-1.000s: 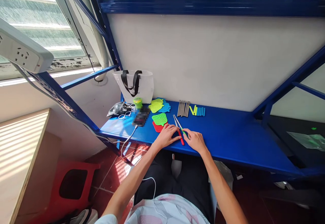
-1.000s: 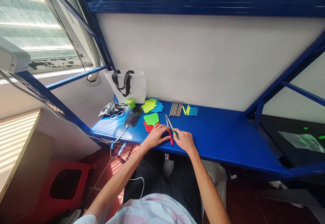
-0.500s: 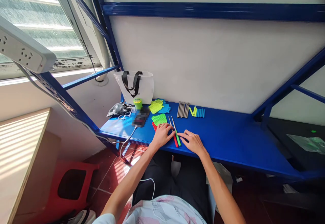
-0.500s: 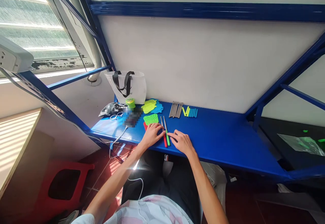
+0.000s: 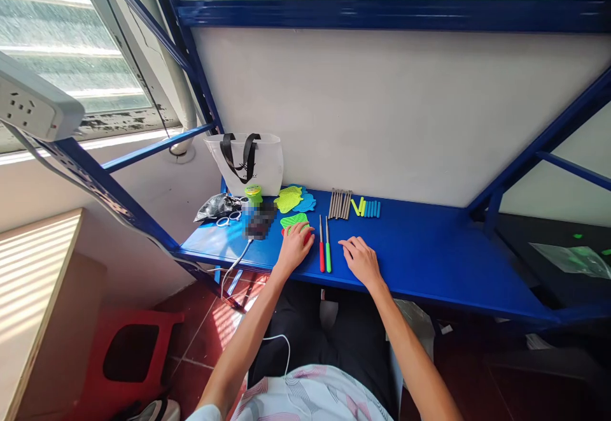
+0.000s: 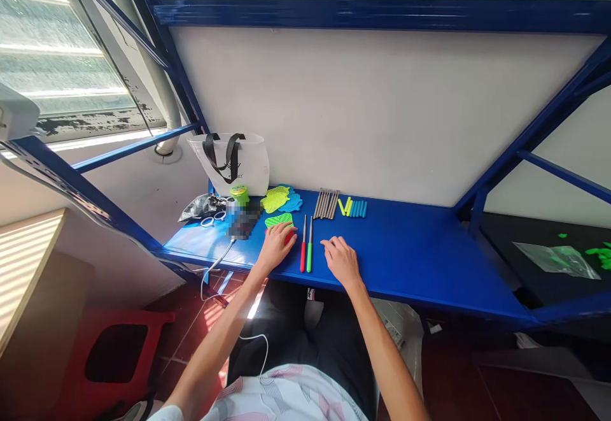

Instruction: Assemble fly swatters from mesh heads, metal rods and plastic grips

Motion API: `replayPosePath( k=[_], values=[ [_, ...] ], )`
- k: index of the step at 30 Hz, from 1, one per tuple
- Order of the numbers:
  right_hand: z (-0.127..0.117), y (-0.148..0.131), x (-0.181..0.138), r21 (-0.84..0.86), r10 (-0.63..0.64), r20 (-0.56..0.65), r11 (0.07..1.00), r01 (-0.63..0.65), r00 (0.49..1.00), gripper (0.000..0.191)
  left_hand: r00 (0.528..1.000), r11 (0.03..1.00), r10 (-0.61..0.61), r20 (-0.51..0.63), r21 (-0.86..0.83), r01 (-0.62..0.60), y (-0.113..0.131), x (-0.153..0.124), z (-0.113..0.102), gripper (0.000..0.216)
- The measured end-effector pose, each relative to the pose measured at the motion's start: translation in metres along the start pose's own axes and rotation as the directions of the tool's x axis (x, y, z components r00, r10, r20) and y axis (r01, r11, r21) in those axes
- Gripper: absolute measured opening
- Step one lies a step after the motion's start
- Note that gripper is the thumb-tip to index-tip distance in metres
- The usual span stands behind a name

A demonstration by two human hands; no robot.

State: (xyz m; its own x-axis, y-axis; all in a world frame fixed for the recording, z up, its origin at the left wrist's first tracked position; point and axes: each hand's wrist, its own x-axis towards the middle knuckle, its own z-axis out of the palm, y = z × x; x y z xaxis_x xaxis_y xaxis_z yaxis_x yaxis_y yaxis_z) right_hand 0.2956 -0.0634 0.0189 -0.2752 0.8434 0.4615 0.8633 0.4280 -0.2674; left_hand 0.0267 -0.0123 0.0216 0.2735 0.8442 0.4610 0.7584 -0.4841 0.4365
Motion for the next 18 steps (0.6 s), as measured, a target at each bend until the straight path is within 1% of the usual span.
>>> replayPosePath(
  k=[2,5,8,11,14,18],
  values=[
    [0.004,0.003,0.000,-0.022,0.026,-0.021,0.999,-0.026,0.999,0.044,1.000,1.000,-0.012,-0.016,0.018,0.012,-0.008,0.000,0.000,0.028],
    [0.007,0.011,0.002,-0.009,0.015,-0.015,1.000,-0.015,1.000,0.045,1.000,0.999,-0.024,-0.010,0.034,0.024,-0.016,-0.002,0.002,0.031],
    [0.003,0.023,0.002,0.038,0.000,0.051,0.999,-0.001,0.999,0.041,0.999,0.998,-0.042,0.004,0.040,0.042,-0.020,-0.005,0.003,0.035],
    [-0.003,0.033,-0.001,0.085,-0.015,0.111,0.996,0.006,0.994,0.040,0.998,0.998,-0.047,0.032,0.034,0.046,-0.021,-0.006,0.003,0.034],
    [-0.005,0.035,-0.005,0.084,-0.017,0.089,0.996,0.010,0.996,0.042,0.998,0.998,-0.050,0.035,0.034,0.049,-0.019,-0.007,0.004,0.034],
    [-0.001,0.034,-0.007,0.037,0.023,0.057,0.999,-0.025,0.998,0.042,0.998,0.997,-0.055,0.025,0.048,0.054,-0.016,-0.007,0.006,0.035]
  ],
)
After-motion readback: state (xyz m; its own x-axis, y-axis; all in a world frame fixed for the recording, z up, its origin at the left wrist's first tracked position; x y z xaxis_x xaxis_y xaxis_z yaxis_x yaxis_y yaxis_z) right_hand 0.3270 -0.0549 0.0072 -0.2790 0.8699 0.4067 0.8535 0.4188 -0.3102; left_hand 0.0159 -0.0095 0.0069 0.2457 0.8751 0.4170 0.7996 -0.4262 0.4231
